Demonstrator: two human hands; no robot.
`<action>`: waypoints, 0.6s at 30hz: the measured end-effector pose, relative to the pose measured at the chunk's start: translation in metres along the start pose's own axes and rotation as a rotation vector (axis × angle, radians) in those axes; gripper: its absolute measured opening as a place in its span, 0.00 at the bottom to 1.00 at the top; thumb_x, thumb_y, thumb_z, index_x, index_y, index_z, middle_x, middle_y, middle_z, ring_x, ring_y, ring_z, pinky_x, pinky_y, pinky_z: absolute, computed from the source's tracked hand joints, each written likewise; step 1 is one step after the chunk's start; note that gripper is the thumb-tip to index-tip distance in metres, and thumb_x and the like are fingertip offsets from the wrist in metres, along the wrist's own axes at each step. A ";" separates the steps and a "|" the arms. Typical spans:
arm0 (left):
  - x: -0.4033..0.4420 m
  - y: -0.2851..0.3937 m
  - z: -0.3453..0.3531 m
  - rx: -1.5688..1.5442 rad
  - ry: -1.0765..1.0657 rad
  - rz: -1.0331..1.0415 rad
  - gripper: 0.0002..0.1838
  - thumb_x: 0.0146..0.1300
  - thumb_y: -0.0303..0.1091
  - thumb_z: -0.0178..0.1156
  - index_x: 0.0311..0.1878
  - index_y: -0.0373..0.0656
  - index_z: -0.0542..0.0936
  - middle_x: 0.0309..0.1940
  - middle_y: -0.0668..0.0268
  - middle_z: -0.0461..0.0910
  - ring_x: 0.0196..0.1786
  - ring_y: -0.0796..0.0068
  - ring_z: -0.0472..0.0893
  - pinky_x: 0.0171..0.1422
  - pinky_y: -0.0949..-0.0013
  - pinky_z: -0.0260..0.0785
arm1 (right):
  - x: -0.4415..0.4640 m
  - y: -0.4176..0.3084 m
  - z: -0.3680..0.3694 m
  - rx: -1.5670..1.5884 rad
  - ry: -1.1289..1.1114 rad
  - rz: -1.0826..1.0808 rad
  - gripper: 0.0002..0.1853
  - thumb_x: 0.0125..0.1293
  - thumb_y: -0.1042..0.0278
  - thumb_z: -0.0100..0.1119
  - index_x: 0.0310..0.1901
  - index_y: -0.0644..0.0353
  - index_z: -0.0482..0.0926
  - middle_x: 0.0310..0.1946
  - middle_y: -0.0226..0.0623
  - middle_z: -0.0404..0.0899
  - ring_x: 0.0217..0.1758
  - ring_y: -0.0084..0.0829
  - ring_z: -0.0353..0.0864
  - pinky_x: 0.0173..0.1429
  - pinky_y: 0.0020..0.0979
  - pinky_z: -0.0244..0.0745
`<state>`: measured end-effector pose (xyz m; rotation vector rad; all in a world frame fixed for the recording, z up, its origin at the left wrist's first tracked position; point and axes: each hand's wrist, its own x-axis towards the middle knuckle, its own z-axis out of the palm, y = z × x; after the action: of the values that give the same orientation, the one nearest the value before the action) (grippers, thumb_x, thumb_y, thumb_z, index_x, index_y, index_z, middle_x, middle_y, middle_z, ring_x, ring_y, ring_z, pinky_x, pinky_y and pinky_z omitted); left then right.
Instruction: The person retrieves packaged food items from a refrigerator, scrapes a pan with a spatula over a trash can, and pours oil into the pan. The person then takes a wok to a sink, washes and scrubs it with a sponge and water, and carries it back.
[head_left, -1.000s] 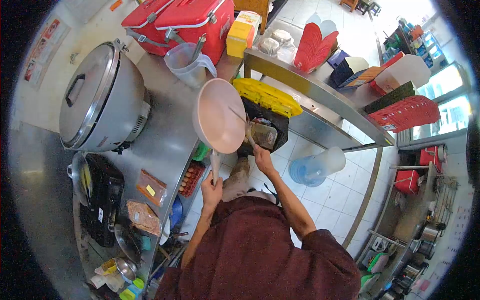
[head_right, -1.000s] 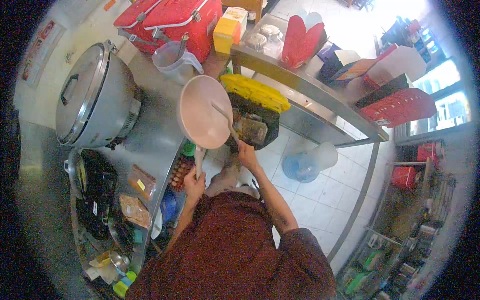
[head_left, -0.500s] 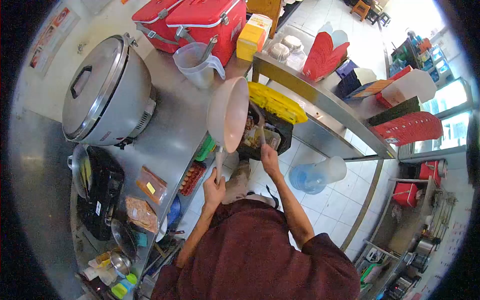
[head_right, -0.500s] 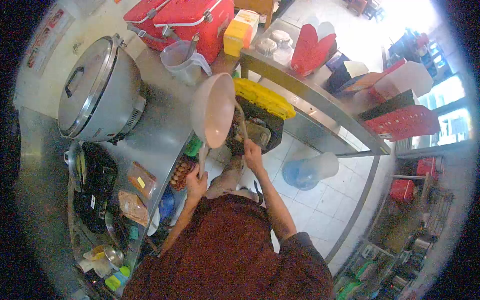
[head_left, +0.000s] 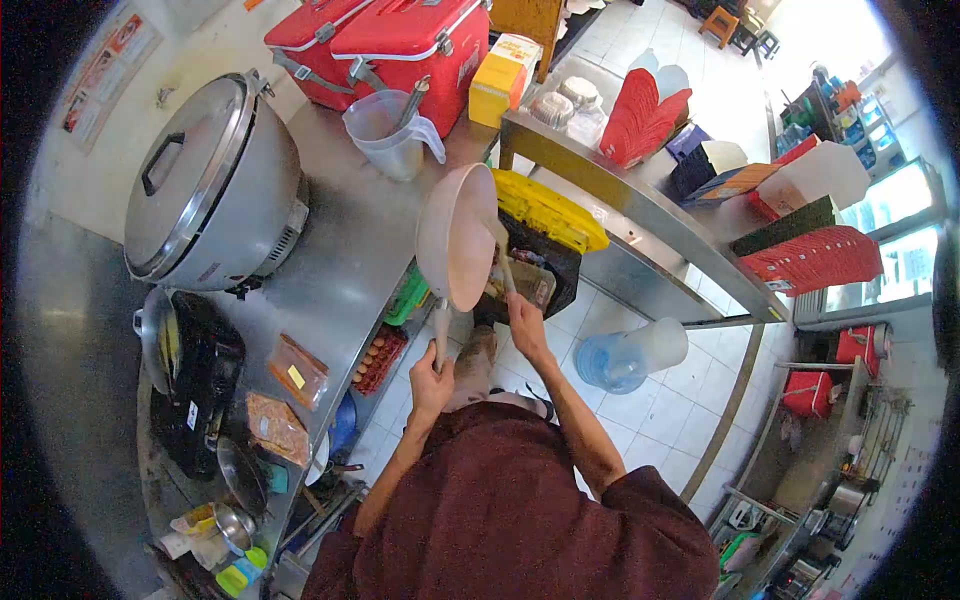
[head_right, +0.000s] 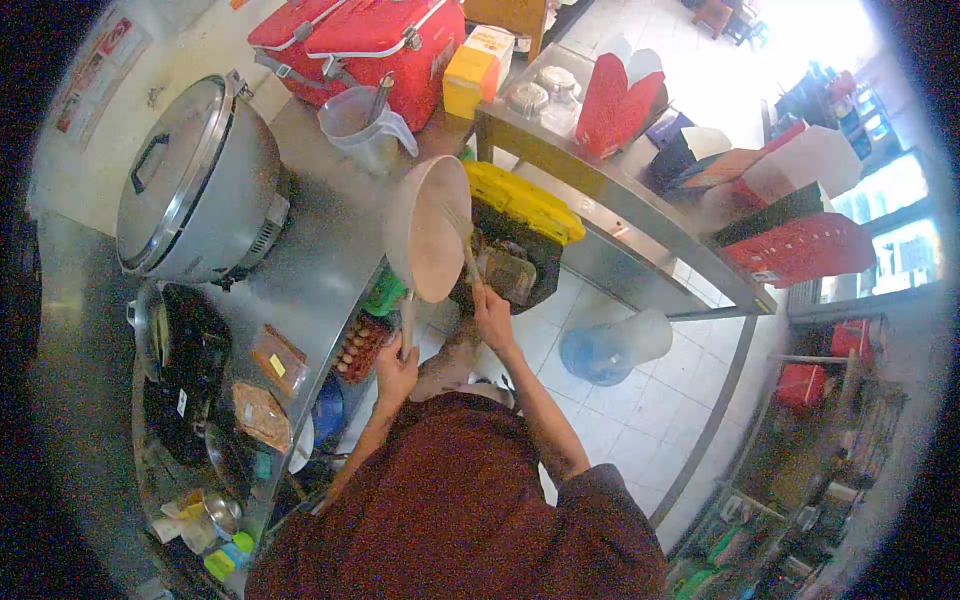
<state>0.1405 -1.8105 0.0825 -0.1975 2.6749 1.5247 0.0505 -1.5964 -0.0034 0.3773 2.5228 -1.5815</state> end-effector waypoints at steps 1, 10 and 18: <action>-0.004 0.004 -0.001 -0.005 0.010 0.010 0.24 0.61 0.27 0.58 0.59 0.23 0.70 0.35 0.42 0.81 0.38 0.70 0.82 0.42 0.67 0.73 | -0.004 0.010 0.005 -0.005 -0.015 -0.015 0.37 0.71 0.34 0.36 0.27 0.69 0.71 0.19 0.43 0.72 0.26 0.37 0.71 0.35 0.41 0.67; -0.012 0.014 -0.003 -0.147 -0.040 -0.063 0.21 0.63 0.25 0.56 0.58 0.24 0.72 0.31 0.53 0.80 0.33 0.73 0.77 0.40 0.69 0.72 | -0.032 -0.020 -0.051 -0.187 0.208 -0.087 0.27 0.73 0.44 0.41 0.33 0.65 0.74 0.24 0.58 0.76 0.30 0.60 0.77 0.34 0.51 0.68; -0.023 0.021 -0.007 -0.122 0.048 0.109 0.21 0.62 0.25 0.57 0.57 0.24 0.72 0.27 0.57 0.77 0.30 0.74 0.75 0.36 0.67 0.69 | -0.052 -0.080 -0.101 -0.719 0.145 -0.263 0.09 0.59 0.64 0.58 0.29 0.62 0.79 0.23 0.51 0.80 0.29 0.52 0.82 0.35 0.48 0.77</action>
<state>0.1600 -1.8039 0.1064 -0.0965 2.6720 1.7379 0.0786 -1.5464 0.1228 0.0668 3.1176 -0.6123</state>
